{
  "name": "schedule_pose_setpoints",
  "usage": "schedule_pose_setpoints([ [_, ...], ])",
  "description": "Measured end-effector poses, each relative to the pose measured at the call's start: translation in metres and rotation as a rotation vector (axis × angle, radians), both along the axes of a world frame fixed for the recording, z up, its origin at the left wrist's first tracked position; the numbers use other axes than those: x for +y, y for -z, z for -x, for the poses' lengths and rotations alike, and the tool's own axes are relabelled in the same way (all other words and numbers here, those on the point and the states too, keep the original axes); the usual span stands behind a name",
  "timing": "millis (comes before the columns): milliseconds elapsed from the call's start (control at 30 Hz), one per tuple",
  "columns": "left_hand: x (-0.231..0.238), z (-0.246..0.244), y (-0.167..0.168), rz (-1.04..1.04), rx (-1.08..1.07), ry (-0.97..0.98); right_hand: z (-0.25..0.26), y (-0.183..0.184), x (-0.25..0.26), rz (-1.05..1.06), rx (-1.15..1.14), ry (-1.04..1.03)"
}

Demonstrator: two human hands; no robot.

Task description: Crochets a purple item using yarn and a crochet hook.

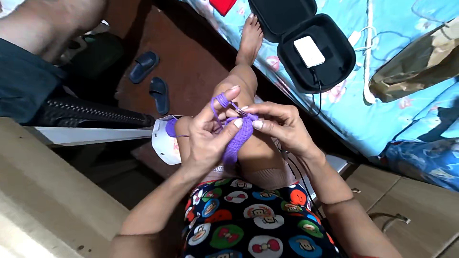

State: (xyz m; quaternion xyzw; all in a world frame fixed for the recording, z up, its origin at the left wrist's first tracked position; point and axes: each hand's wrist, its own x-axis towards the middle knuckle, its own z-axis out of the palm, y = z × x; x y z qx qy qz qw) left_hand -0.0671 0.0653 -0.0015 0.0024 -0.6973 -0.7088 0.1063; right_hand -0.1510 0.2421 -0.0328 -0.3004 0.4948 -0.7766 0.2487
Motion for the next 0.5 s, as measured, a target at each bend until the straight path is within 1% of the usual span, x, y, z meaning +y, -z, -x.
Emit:
schedule_pose_setpoints([
  [33,-0.009,0.003,-0.003,-0.046,-0.049,0.046,-0.001,0.0,-0.001,0.013,-0.058,-0.004],
  [100,-0.035,0.012,-0.012,-0.1,-0.157,0.226,-0.003,0.001,-0.003,0.035,-0.096,-0.016],
  [200,-0.069,0.03,-0.031,-0.027,-0.331,0.51,-0.007,0.0,-0.006,0.002,-0.106,-0.018],
  [267,-0.085,0.045,-0.037,-0.002,-0.448,0.664,-0.006,0.0,-0.011,-0.004,-0.092,-0.029],
  [333,-0.096,0.06,-0.036,-0.004,-0.564,0.783,-0.003,0.001,-0.016,0.001,-0.055,-0.036],
  [400,-0.103,0.071,-0.027,-0.048,-0.639,0.872,-0.005,-0.003,-0.017,-0.023,-0.064,-0.024],
  [433,-0.105,0.076,-0.023,-0.096,-0.646,0.904,-0.008,-0.006,-0.017,-0.033,-0.08,-0.015],
  [500,-0.109,0.077,-0.015,-0.181,-0.586,0.943,-0.01,-0.006,-0.015,-0.032,-0.099,-0.004],
])
